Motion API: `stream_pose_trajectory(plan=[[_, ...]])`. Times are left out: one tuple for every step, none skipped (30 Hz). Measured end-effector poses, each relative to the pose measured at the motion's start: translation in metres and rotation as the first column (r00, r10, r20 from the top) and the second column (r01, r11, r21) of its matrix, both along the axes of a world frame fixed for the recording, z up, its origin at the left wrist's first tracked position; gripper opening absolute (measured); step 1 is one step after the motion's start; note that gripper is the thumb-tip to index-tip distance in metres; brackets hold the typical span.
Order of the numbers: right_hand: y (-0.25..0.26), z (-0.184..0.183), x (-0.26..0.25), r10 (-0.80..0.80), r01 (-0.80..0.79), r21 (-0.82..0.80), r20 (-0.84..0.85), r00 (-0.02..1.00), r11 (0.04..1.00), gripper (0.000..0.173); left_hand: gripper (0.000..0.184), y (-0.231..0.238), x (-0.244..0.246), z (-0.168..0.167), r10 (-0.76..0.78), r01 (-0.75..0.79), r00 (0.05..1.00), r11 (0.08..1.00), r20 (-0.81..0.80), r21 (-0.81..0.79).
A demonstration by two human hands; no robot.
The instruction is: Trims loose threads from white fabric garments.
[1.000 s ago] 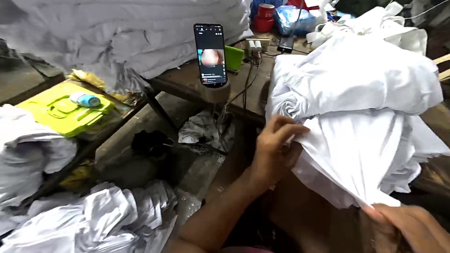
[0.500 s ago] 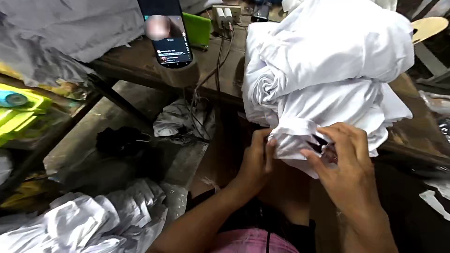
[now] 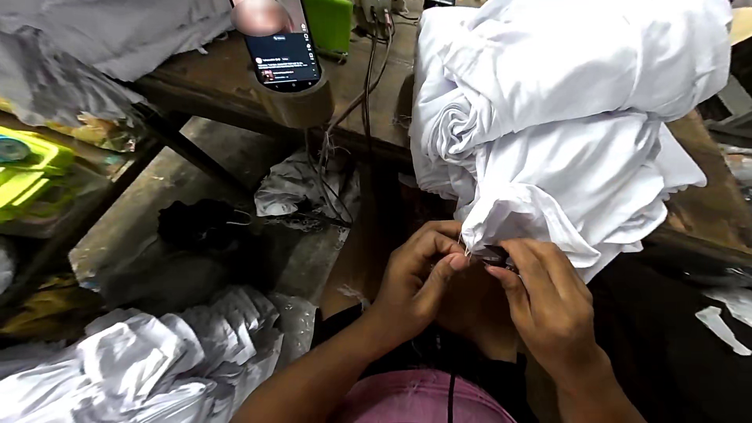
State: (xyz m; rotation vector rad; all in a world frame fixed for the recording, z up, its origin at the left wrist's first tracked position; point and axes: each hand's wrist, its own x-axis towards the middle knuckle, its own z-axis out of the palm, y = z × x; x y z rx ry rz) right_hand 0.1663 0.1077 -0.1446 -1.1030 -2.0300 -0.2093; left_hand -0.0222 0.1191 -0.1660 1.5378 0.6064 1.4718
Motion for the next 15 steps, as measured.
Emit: stream_pose_trajectory(plan=[[0.000, 0.001, -0.002, -0.003, 0.003, 0.005, 0.005, 1.000, 1.000, 0.033, 0.022, 0.000, 0.002, 0.000, 0.002, -0.002, 1.000, 1.000, -0.005, 0.018], [0.000, 0.001, -0.004, -0.008, 0.008, 0.016, 0.004, 1.000, 1.000, 0.032, 0.022, 0.001, 0.003, 0.000, 0.003, -0.003, 1.000, 0.999, -0.011, 0.036], [0.000, 0.002, -0.005, -0.017, 0.017, 0.025, -0.004, 1.000, 1.000, 0.030, 0.022, 0.001, 0.005, 0.000, 0.003, -0.002, 1.000, 0.999, -0.011, 0.049], [0.001, 0.002, -0.004, -0.029, 0.030, 0.031, -0.012, 1.000, 0.999, 0.029, 0.023, 0.001, 0.006, -0.001, 0.001, -0.001, 1.000, 0.998, -0.008, 0.056], [0.002, 0.003, -0.002, -0.041, 0.041, 0.032, -0.016, 0.999, 0.999, 0.029, 0.023, 0.002, 0.006, -0.001, 0.005, -0.005, 1.000, 0.998, -0.001, 0.061], [0.002, 0.004, -0.001, -0.050, 0.050, 0.030, -0.014, 0.999, 0.998, 0.029, 0.023, 0.003, 0.006, -0.002, 0.015, -0.015, 1.000, 0.998, 0.003, 0.066], [0.002, 0.005, -0.001, -0.057, 0.057, 0.027, -0.007, 0.998, 0.998, 0.029, 0.023, 0.004, 0.006, -0.003, 0.035, -0.034, 0.999, 0.996, -0.007, 0.080], [0.001, 0.006, -0.002, -0.061, 0.061, 0.024, 0.002, 0.998, 0.998, 0.030, 0.022, 0.004, 0.006, -0.003, 0.059, -0.055, 0.998, 0.992, -0.034, 0.109], [0.001, 0.007, -0.004, -0.062, 0.062, 0.018, 0.010, 0.998, 0.998, 0.031, 0.021, 0.004, 0.007, -0.003, 0.092, -0.079, 0.992, 0.985, -0.081, 0.154], [0.001, 0.007, -0.006, -0.060, 0.060, 0.018, 0.011, 0.998, 0.998, 0.031, 0.020, 0.003, 0.008, -0.003, 0.130, -0.101, 0.983, 0.973, -0.133, 0.207], [0.002, 0.009, -0.007, -0.059, 0.059, 0.026, 0.011, 0.998, 0.998, 0.030, 0.017, 0.002, 0.011, -0.003, 0.170, -0.123, 0.970, 0.959, -0.172, 0.255], [0.005, 0.011, -0.006, -0.064, 0.063, 0.045, 0.007, 0.998, 0.997, 0.029, 0.015, 0.002, 0.014, -0.004, 0.208, -0.149, 0.960, 0.947, -0.189, 0.283], [0.010, 0.015, -0.005, -0.071, 0.071, 0.073, 0.001, 0.997, 0.995, 0.028, 0.014, 0.003, 0.016, -0.005, 0.241, -0.183, 0.952, 0.942, -0.186, 0.282], [0.015, 0.021, -0.004, -0.079, 0.079, 0.101, -0.004, 0.997, 0.992, 0.026, 0.014, 0.005, 0.019, -0.005, 0.269, -0.221, 0.947, 0.942, -0.176, 0.252], [0.021, 0.028, -0.003, -0.085, 0.086, 0.128, -0.012, 0.996, 0.988, 0.024, 0.023, 0.009, 0.021, -0.004, 0.281, -0.243, 0.941, 0.949, -0.188, 0.201]])
